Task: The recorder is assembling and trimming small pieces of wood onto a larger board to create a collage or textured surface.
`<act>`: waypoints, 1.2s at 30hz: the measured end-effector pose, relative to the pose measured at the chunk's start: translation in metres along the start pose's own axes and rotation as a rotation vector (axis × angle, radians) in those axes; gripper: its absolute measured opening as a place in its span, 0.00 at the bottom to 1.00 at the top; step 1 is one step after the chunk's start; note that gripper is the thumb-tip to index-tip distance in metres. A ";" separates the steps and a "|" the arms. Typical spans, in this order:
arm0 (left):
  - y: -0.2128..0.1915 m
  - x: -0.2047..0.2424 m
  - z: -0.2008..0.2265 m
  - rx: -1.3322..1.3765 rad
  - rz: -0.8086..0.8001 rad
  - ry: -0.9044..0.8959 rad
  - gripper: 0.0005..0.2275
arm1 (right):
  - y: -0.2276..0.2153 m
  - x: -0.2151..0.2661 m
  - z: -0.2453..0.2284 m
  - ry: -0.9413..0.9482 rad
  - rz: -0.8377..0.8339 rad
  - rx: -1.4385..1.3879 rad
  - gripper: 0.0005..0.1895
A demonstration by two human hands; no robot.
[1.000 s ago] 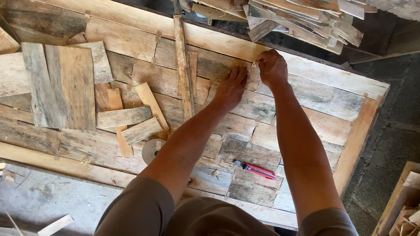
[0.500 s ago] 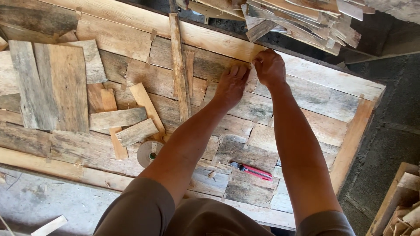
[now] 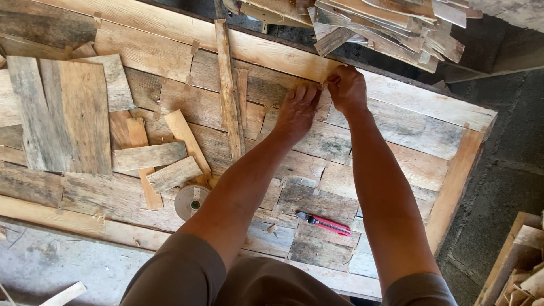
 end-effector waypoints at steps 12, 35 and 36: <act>-0.011 -0.002 -0.005 0.108 -0.032 -0.017 0.31 | 0.007 -0.029 0.013 0.125 -0.046 0.105 0.19; -0.011 -0.003 -0.009 -0.026 -0.059 -0.014 0.33 | 0.003 -0.018 0.034 0.357 -0.015 0.164 0.24; -0.010 0.001 -0.008 -0.021 -0.065 -0.012 0.33 | 0.004 -0.013 0.035 0.364 -0.019 0.164 0.24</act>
Point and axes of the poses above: each hand's wrist, its own x-axis away from the middle knuckle, its own y-axis out of the palm, z = x × y, the point moved 10 cm from there along -x, towards the middle knuckle
